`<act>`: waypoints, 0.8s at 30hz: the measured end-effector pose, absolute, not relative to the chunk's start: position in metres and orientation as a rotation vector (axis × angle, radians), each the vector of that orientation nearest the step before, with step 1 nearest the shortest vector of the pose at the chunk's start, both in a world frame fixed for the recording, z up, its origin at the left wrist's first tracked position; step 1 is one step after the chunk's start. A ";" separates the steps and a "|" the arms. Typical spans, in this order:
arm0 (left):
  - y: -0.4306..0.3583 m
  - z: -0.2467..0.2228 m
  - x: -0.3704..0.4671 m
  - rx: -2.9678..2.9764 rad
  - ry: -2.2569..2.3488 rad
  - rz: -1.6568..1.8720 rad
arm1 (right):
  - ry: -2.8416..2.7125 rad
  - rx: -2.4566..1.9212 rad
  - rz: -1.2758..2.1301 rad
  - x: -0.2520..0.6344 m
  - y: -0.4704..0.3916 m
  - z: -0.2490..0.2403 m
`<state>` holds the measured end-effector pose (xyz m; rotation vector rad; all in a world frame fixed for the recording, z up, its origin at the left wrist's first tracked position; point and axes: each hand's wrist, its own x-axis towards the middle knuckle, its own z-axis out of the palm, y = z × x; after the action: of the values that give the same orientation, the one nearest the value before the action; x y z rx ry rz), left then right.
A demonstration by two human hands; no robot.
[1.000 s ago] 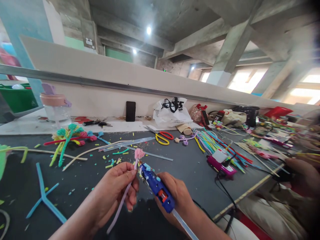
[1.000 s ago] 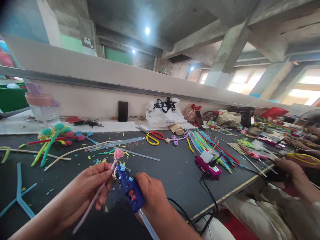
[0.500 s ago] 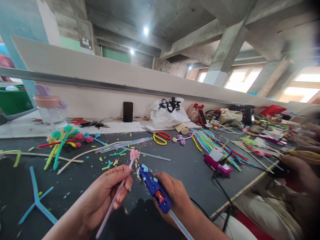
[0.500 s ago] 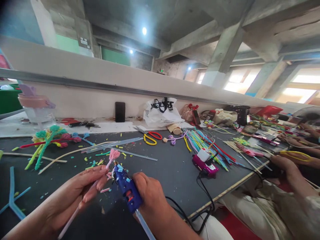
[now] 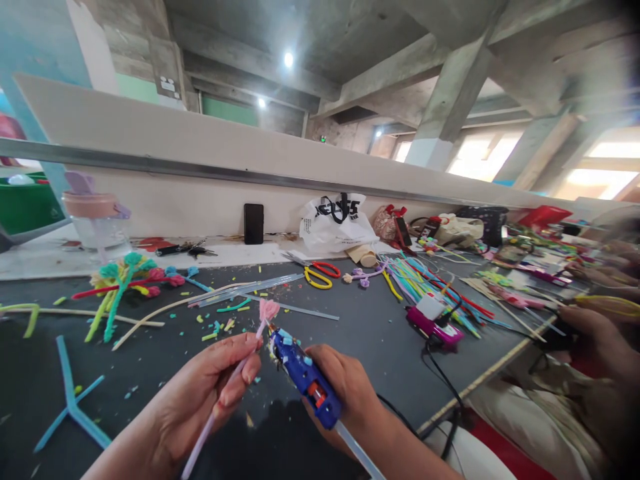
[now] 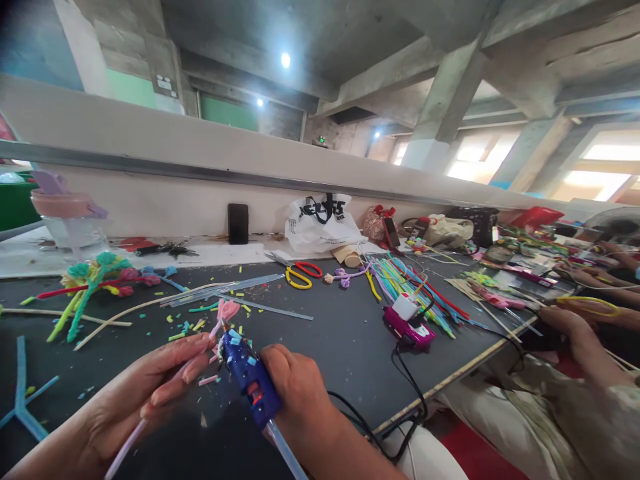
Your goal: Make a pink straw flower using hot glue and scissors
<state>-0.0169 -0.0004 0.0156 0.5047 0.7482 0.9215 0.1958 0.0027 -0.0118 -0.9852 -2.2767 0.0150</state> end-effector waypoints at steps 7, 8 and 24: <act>0.001 0.018 -0.017 0.456 0.785 0.958 | -2.280 -1.003 0.028 0.198 0.001 -0.009; 0.001 0.019 -0.016 0.459 0.780 0.963 | -2.279 -1.004 0.029 0.199 0.000 -0.009; 0.000 0.013 -0.018 0.511 0.771 0.933 | -2.304 -1.099 0.058 0.197 0.000 -0.008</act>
<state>-0.0175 -0.0002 0.0126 0.5114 0.7709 0.9334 0.1967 -0.0005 -0.0082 -1.0993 -2.3035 0.0582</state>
